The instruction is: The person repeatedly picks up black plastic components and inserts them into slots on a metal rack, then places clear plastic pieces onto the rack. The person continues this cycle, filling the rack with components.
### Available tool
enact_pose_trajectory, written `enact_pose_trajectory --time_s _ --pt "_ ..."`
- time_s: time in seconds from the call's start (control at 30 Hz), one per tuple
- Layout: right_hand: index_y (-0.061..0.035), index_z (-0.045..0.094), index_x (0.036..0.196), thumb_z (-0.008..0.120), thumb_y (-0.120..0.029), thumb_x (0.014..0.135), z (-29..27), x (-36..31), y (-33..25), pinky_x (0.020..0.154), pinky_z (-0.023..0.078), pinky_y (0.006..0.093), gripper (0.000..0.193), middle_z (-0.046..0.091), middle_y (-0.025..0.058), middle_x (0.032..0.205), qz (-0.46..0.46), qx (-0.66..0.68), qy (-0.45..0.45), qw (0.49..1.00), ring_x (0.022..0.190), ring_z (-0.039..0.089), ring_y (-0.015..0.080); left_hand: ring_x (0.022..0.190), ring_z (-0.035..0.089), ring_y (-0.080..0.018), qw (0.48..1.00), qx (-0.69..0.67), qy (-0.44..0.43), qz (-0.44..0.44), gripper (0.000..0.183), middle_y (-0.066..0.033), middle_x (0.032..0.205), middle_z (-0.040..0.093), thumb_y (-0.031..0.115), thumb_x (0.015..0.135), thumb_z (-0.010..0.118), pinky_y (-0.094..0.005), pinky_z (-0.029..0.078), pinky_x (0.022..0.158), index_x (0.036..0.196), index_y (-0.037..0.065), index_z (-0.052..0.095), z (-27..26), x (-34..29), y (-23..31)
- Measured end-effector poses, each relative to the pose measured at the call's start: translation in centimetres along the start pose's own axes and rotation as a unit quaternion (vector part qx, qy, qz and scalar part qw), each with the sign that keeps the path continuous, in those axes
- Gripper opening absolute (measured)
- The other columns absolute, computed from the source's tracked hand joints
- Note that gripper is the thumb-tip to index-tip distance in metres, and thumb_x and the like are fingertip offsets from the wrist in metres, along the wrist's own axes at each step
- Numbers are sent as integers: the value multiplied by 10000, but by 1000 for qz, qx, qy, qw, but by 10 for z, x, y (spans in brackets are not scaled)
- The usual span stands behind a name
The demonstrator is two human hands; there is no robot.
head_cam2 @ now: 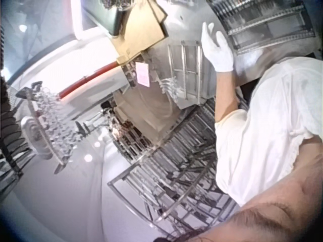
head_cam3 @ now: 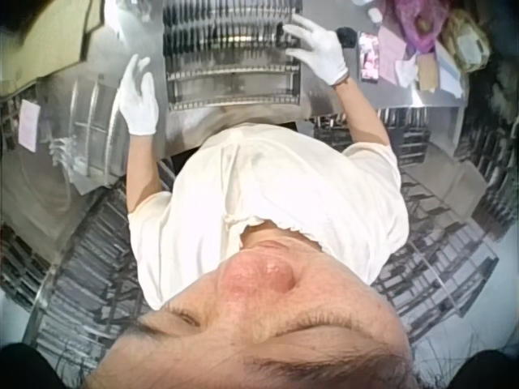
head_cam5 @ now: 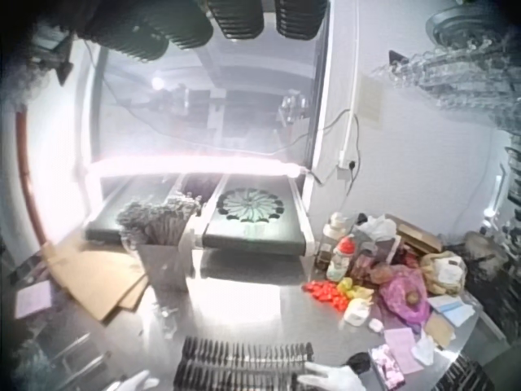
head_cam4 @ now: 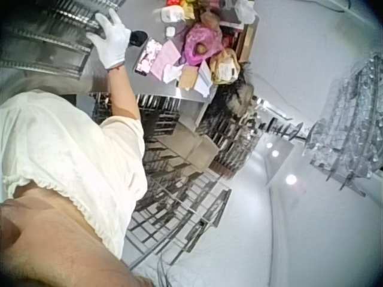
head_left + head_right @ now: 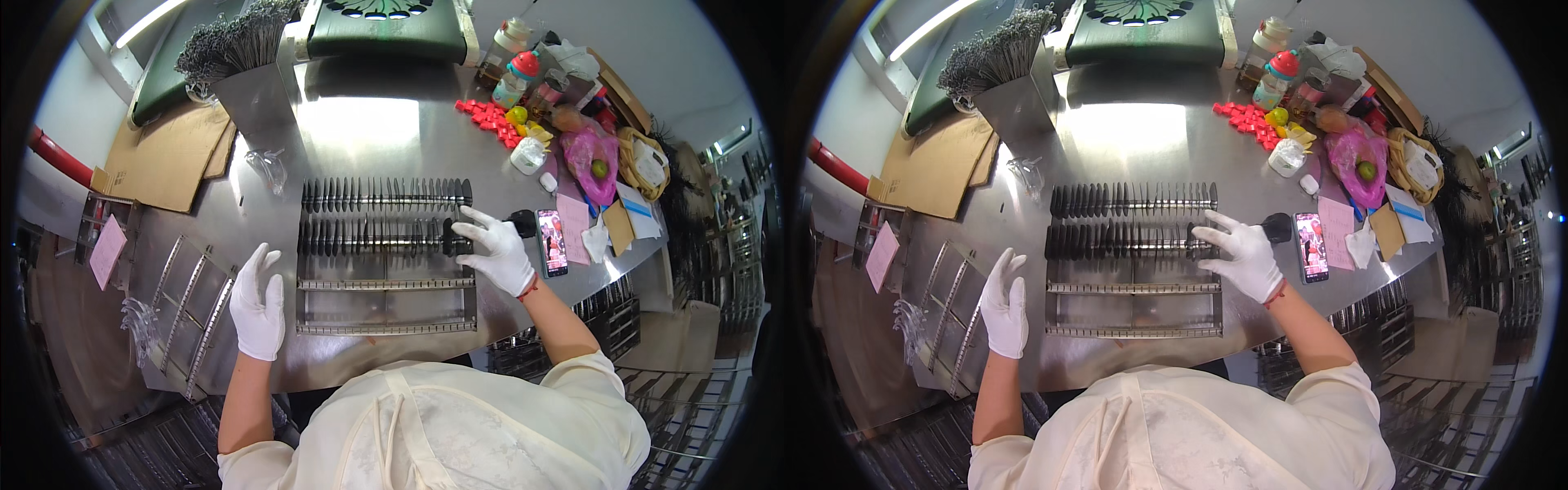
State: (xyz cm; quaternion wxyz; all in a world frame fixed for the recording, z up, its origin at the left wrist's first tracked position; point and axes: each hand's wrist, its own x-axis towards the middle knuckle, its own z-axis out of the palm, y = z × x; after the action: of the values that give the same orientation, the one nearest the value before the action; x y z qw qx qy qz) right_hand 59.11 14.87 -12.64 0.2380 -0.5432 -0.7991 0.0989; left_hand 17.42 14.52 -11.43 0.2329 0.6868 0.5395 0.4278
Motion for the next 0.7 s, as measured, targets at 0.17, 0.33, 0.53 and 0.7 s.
enact_pose_trajectory --time_s 0.17,0.33,0.53,0.7 --pt "-161 648 1329 841 -204 778 1 -11 5 1014 509 399 586 592 132 1409 8 78 30 996 1204 618 315 1184 638 -379 981 109 -29 159 461 -190 1222 684 44 824 709 -449 498 1030 1276 3 635 29 27 24" --pt "-167 709 1209 828 -144 787 7 -14 -4 1031 513 372 439 592 107 1386 40 146 67 986 1212 620 295 1330 546 -356 929 114 -176 305 543 -175 1378 605 202 842 735 -480 413 1118 1338 43 581 101 49 54" --pt "-178 701 1238 806 -148 793 5 -8 -8 954 561 399 458 593 135 1358 16 78 9 997 1151 648 324 1431 449 -317 866 192 -269 375 669 -138 1510 511 332 870 714 -552 319 1177 1443 63 501 145 45 63" --pt "-153 694 1249 809 -179 800 -2 -5 -8 951 559 419 464 603 174 1345 12 65 26 997 1126 656 356 1418 457 -334 844 280 -255 381 660 -140 1502 518 365 876 706 -565 316 1169 1431 54 531 94 53 33"
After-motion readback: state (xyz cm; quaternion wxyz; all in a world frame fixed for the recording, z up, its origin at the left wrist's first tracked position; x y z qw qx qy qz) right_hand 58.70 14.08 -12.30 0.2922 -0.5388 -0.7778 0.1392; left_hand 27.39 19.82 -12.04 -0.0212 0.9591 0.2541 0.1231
